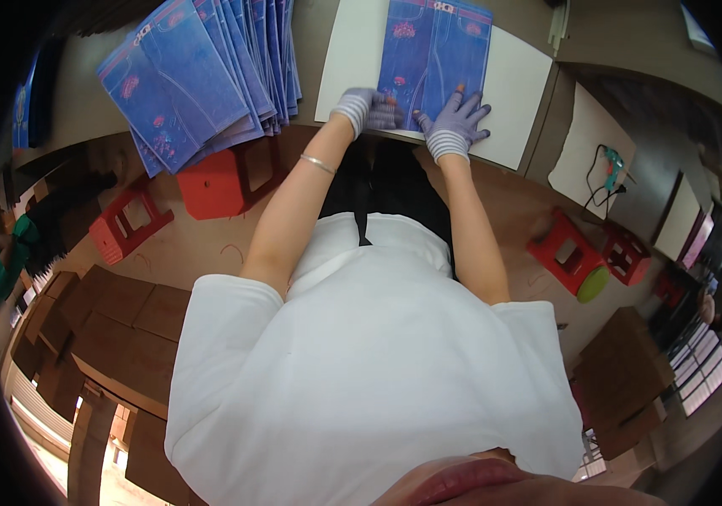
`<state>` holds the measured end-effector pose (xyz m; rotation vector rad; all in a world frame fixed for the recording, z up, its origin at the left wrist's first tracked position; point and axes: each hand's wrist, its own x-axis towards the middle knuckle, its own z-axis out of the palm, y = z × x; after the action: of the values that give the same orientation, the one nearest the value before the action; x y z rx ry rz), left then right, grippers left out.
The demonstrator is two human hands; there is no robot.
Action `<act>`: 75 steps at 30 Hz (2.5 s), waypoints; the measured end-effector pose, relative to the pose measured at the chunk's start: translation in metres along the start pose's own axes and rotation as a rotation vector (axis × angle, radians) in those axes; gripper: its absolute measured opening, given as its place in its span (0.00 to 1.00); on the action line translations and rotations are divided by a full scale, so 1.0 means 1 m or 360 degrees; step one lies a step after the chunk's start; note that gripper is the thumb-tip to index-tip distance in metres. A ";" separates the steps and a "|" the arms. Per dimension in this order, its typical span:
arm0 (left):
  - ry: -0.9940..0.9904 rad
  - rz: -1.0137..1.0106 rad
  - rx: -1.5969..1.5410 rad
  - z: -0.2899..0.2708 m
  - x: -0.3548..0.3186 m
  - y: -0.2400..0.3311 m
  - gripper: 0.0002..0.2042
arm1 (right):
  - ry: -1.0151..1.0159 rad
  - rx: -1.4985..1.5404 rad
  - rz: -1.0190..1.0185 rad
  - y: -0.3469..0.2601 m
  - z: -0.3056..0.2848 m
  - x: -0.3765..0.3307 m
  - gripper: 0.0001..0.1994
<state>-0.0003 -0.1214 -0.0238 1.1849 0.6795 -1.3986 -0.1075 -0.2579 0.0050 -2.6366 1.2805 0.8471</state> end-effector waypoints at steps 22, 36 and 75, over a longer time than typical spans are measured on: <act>0.0274 -0.0066 0.0695 -0.115 -0.010 -0.153 0.11 | 0.0022 0.0021 -0.0077 -0.001 0.000 -0.001 0.54; -0.0110 0.0213 -0.0286 0.012 0.023 0.055 0.21 | -0.0022 0.0023 -0.0039 0.004 -0.011 -0.008 0.53; 0.0325 0.0847 0.0495 -0.020 -0.003 -0.033 0.16 | 0.0335 0.0790 -0.0025 0.073 0.000 -0.010 0.29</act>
<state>-0.0268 -0.0958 -0.0351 1.6287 0.2504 -0.9576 -0.1667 -0.2979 0.0216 -2.3674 1.3041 0.2067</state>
